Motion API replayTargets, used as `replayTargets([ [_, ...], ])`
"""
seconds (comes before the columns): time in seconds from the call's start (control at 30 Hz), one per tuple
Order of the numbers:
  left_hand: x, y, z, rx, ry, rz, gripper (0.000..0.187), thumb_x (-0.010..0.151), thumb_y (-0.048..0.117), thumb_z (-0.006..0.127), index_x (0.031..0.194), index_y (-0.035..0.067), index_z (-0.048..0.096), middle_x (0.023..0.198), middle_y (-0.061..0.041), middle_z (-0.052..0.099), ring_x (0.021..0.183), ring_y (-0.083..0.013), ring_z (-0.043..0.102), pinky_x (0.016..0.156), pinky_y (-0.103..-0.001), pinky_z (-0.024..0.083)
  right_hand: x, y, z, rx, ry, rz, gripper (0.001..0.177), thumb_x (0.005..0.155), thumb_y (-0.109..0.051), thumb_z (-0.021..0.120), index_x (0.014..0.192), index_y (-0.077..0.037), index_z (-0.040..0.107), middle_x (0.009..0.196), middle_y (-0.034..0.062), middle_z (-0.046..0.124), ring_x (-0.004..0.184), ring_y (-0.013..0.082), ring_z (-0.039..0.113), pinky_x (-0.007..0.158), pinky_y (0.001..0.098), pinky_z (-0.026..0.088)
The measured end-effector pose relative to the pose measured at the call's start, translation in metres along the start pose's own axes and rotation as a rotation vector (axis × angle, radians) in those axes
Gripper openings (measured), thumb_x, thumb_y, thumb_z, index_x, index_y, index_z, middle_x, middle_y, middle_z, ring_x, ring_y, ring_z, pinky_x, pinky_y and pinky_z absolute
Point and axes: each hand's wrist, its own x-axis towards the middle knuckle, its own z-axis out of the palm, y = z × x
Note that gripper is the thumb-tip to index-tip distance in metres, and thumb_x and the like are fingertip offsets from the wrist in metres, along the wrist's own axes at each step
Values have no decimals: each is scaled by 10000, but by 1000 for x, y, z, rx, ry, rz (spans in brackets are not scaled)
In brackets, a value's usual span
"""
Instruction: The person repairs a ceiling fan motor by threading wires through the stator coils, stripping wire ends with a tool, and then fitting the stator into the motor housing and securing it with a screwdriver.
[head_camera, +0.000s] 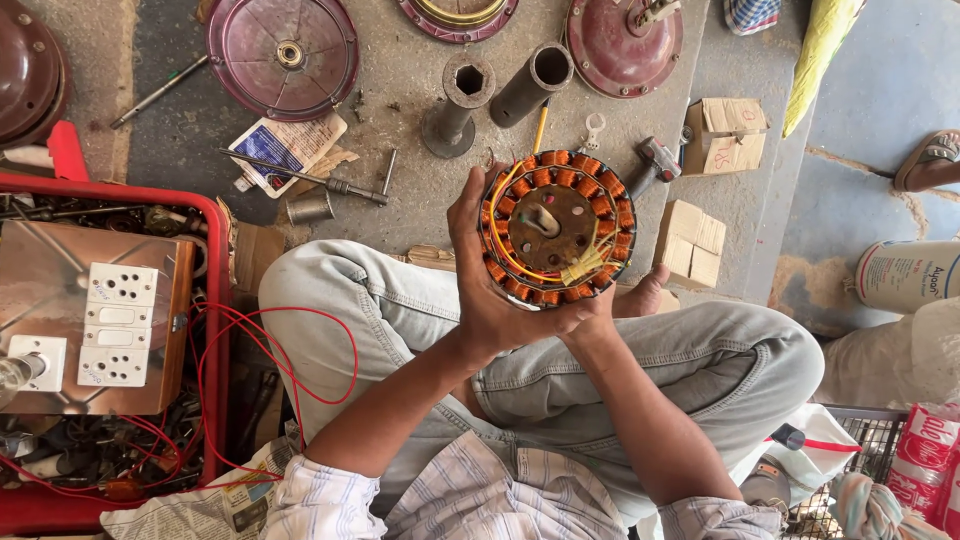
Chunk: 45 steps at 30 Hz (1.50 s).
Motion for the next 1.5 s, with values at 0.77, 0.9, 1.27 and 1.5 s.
replayTargets([
  [0.77, 24, -4, -19, 567, -159, 285, 800, 704, 563, 945, 1167, 136, 452, 1553, -297, 230, 1545, -523, 226, 1293, -667, 227, 18, -96, 65, 996, -16, 388, 1017, 848, -830, 507, 1590, -140, 420, 1608, 104, 464, 1439, 302, 473, 1213, 480, 381],
  [0.9, 39, -3, -24, 580, -265, 432, 737, 699, 540, 957, 1027, 52, 512, 1550, -321, 259, 1529, -518, 278, 1304, -716, 143, 18, -99, 61, 1107, 40, 351, 1065, 837, -867, 521, 1608, -139, 426, 1605, 112, 472, 1430, 335, 474, 1224, 523, 367],
  [1.27, 41, -2, -34, 534, -375, 354, 620, 791, 477, 933, 841, 27, 509, 1594, -308, 271, 1549, -527, 279, 1297, -698, 303, 25, -103, 67, 895, 71, 215, 1038, 800, -825, 576, 1585, -158, 449, 1609, 105, 476, 1465, 336, 469, 1251, 551, 371],
  [1.5, 32, -7, -22, 914, -185, 554, 545, 860, 548, 860, 819, 80, 584, 1571, -177, 340, 1481, -402, 322, 1173, -801, 230, 44, -104, 51, 804, 109, -2, 837, 933, -667, 627, 1588, -173, 463, 1584, 92, 525, 1458, 317, 504, 1272, 541, 382],
])
